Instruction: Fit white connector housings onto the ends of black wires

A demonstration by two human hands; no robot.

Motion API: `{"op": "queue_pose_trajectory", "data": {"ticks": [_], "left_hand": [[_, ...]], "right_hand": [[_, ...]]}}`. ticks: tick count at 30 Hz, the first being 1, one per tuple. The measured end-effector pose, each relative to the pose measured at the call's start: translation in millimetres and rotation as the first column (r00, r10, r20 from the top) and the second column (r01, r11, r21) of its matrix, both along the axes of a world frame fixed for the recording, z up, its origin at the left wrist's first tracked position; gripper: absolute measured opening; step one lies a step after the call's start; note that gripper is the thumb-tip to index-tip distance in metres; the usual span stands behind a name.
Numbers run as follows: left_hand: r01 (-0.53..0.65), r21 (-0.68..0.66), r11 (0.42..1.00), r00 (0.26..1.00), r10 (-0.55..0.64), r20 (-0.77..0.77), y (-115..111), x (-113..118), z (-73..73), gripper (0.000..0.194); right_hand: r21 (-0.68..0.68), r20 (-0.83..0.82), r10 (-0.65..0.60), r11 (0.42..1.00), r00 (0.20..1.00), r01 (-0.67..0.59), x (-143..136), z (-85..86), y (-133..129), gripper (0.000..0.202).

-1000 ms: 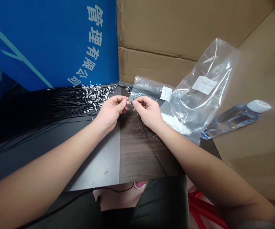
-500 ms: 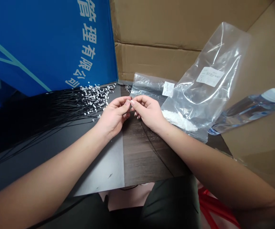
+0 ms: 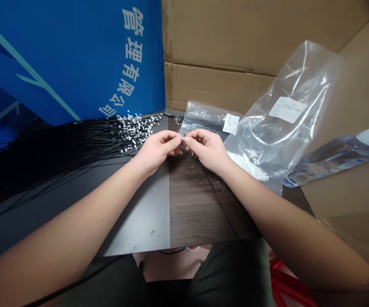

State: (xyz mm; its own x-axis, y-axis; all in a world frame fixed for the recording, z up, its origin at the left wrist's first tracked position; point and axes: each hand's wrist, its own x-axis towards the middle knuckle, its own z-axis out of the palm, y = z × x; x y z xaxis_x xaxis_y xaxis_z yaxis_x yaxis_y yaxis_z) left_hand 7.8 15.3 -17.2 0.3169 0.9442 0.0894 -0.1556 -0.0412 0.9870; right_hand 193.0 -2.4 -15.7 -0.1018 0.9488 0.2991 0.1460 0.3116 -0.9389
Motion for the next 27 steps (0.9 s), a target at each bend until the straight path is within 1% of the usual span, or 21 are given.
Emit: {"op": "queue_pose_trajectory", "data": {"ticks": [3,7,10,13,21,24,27], "left_hand": [[0.013,0.098,0.995,0.996,-0.005,-0.085,1.6,-2.7,0.2,0.035],[0.024,0.204,0.979,0.973,0.024,-0.231,0.1,-2.7,3.1,0.029],[0.023,0.252,0.967,0.946,0.061,-0.319,-1.9,-2.3,6.0,0.023],[0.021,0.276,0.961,0.930,0.082,-0.358,-3.5,-2.5,7.6,0.020],[0.057,0.270,0.961,0.938,0.041,-0.345,-2.9,-4.6,7.8,0.024],[0.050,0.213,0.976,0.961,0.011,-0.277,-2.5,-3.3,7.8,0.023],[-0.001,0.119,0.993,0.984,0.023,-0.176,-3.3,-0.7,9.1,0.018]], "right_hand": [[0.004,0.051,0.011,1.000,0.999,-0.011,3.2,-1.3,1.3,0.020],[0.002,0.075,-0.005,1.000,0.997,0.005,4.1,-1.5,1.5,0.019],[-0.005,0.076,-0.014,1.000,0.997,0.014,3.8,-1.1,1.7,0.019],[-0.010,0.083,-0.007,1.000,0.997,0.008,3.5,-1.5,2.0,0.019],[0.000,0.068,0.035,0.999,0.997,-0.035,3.3,-2.3,2.8,0.018],[-0.041,0.010,0.053,0.998,0.999,-0.052,3.2,-2.1,2.8,0.024],[-0.101,-0.067,0.047,0.993,0.997,-0.053,2.4,-1.8,2.1,0.028]]}}
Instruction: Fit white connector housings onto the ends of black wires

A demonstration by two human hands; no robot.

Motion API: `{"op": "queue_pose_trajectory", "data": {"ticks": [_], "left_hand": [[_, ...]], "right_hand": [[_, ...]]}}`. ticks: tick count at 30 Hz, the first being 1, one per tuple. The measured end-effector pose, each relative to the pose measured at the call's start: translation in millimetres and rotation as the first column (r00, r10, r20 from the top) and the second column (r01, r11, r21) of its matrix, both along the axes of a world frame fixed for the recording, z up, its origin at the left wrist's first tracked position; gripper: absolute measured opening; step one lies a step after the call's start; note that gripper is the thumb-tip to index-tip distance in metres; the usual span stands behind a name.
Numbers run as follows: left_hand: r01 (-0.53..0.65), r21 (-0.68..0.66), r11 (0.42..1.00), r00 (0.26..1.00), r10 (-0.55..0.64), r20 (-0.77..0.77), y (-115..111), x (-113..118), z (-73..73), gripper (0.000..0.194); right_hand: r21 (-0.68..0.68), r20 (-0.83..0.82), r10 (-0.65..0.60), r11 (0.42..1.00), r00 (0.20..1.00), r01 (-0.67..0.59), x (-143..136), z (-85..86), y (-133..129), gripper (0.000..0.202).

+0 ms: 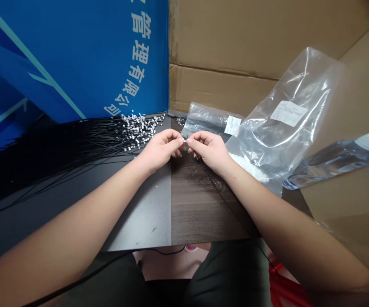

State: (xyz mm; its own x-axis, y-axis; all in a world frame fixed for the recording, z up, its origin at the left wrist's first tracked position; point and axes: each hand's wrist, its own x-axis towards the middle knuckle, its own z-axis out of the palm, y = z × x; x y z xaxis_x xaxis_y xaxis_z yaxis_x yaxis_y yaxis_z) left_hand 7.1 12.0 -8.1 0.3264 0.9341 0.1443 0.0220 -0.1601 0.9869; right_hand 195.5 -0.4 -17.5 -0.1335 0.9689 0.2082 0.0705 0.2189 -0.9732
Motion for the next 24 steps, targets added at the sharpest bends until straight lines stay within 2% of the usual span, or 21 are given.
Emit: {"op": "queue_pose_trajectory", "data": {"ticks": [5,13,24], "left_hand": [[-0.018,-0.182,0.983,0.986,0.048,0.160,-3.2,4.0,2.5,0.015],[-0.015,-0.130,0.991,0.995,0.028,0.099,-4.3,4.5,0.9,0.017],[0.039,-0.205,0.978,0.993,-0.014,0.121,-4.0,0.8,2.9,0.018]], "right_hand": [[0.003,-0.026,-0.033,0.999,0.999,0.033,-3.1,-0.9,-1.7,0.026],[0.035,-0.014,-0.033,0.999,0.999,0.034,-3.8,-4.1,-0.9,0.029],[0.183,0.079,-0.044,0.983,0.996,0.029,-2.0,-2.6,-4.2,0.017]]}}
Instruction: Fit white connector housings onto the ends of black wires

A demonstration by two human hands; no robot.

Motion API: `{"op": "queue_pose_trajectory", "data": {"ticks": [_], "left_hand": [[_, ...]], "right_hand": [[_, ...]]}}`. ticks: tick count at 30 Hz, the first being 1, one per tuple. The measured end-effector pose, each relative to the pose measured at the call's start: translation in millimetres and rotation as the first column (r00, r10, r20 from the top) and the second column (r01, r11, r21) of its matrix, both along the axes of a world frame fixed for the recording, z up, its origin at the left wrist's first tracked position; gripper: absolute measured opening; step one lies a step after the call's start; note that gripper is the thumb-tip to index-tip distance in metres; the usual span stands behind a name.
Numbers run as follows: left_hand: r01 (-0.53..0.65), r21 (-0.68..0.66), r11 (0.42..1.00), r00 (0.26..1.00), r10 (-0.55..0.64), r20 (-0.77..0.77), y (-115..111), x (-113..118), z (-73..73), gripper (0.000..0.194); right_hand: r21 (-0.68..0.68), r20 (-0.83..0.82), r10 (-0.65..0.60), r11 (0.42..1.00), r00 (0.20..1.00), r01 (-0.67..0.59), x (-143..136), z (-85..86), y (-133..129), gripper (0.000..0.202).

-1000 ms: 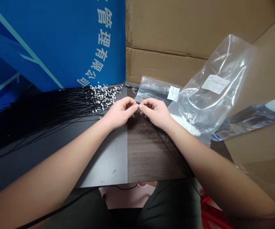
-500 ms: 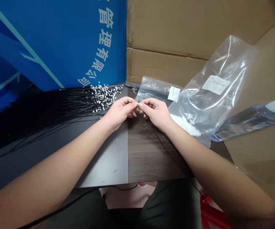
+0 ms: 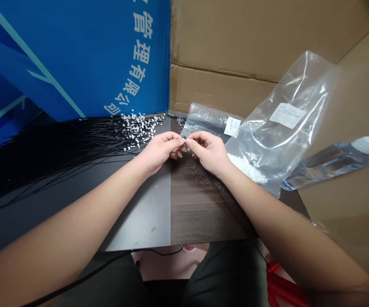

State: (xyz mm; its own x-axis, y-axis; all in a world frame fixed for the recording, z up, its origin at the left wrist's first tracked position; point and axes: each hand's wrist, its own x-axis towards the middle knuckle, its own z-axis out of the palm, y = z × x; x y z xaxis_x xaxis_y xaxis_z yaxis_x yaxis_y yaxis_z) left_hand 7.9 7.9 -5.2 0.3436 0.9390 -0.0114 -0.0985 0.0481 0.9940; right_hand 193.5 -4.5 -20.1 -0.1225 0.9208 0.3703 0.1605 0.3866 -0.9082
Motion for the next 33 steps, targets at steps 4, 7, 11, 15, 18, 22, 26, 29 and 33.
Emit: {"op": "queue_pose_trajectory", "data": {"ticks": [4,7,11,15,18,22,26,29,33], "left_hand": [[0.012,-0.048,0.999,0.999,-0.010,0.037,0.0,-0.6,1.4,0.020],[0.011,-0.065,0.998,0.998,-0.007,0.055,-0.2,0.1,1.9,0.019],[0.013,-0.085,0.996,0.999,-0.009,0.054,-0.7,0.6,2.3,0.020],[0.015,-0.113,0.993,0.999,-0.010,0.048,-1.6,0.6,3.7,0.022],[0.006,-0.124,0.992,0.999,0.000,0.046,-1.9,0.8,4.9,0.021],[0.004,-0.115,0.993,0.999,0.001,0.043,-2.5,0.9,5.5,0.022],[0.012,-0.103,0.995,0.999,-0.008,0.040,-3.0,0.3,5.0,0.022],[0.005,-0.109,0.994,0.999,-0.001,0.038,-2.5,0.0,4.5,0.021],[-0.014,-0.141,0.990,0.998,0.023,0.066,-1.3,0.3,5.3,0.019]], "right_hand": [[0.010,0.036,-0.003,1.000,0.999,0.003,0.2,-0.2,0.2,0.017],[0.021,0.046,-0.002,1.000,0.999,0.001,0.2,0.3,-0.3,0.017],[0.030,0.065,-0.007,1.000,0.998,0.005,0.8,0.6,-1.3,0.018],[0.044,0.072,-0.003,0.999,0.997,0.000,1.3,0.9,-2.1,0.017],[0.038,0.077,-0.010,0.999,0.997,0.007,1.3,1.2,-2.1,0.016],[0.036,0.071,-0.001,0.999,0.997,-0.001,1.6,0.9,-1.6,0.017],[0.045,0.074,0.011,0.999,0.997,-0.015,1.9,0.2,-1.6,0.019],[0.035,0.062,0.007,0.999,0.998,-0.009,1.2,0.2,-1.5,0.020],[-0.056,-0.021,0.004,0.998,1.000,-0.006,-0.7,1.5,-1.5,0.020]]}}
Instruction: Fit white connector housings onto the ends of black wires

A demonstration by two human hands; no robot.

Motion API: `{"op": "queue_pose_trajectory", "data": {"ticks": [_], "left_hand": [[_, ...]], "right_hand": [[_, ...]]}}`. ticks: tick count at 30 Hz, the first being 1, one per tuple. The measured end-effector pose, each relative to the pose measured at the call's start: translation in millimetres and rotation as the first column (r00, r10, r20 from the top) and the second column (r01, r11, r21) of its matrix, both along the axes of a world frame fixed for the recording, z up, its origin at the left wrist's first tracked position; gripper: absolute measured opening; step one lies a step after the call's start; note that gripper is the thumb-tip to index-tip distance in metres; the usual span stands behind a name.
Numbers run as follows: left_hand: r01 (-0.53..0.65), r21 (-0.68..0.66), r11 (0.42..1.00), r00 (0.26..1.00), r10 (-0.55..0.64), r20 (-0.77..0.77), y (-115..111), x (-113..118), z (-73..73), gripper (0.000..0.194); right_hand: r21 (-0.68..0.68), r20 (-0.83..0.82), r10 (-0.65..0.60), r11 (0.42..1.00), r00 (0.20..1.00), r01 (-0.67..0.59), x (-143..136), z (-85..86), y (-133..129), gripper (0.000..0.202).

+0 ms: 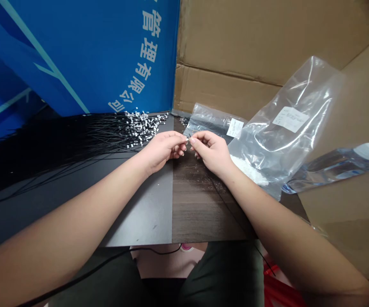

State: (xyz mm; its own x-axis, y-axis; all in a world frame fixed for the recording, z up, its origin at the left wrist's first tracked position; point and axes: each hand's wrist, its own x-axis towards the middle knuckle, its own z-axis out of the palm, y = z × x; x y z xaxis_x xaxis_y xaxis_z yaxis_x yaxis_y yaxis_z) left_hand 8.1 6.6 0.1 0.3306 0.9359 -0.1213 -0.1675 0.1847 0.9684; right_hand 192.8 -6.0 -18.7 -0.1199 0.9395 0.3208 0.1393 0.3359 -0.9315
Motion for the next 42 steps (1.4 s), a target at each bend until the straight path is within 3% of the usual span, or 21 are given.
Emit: {"op": "queue_pose_trajectory", "data": {"ticks": [6,10,42], "left_hand": [[-0.018,-0.051,0.999,0.994,0.023,0.109,2,-1,0.6,0.015],[0.002,-0.077,0.997,0.989,0.010,0.149,5,-1,-1.9,0.012],[-0.047,-0.003,0.999,0.997,0.047,0.056,0,2,2.0,0.014]], "right_hand": [[-0.188,-0.086,-0.009,0.982,0.996,-0.008,-5,3.5,-5,0.022],[-0.236,-0.077,0.027,0.971,0.997,-0.044,-10,5.1,-9,0.021],[-0.214,-0.029,0.007,0.977,1.000,-0.013,-8,-0.5,-6,0.019]]}}
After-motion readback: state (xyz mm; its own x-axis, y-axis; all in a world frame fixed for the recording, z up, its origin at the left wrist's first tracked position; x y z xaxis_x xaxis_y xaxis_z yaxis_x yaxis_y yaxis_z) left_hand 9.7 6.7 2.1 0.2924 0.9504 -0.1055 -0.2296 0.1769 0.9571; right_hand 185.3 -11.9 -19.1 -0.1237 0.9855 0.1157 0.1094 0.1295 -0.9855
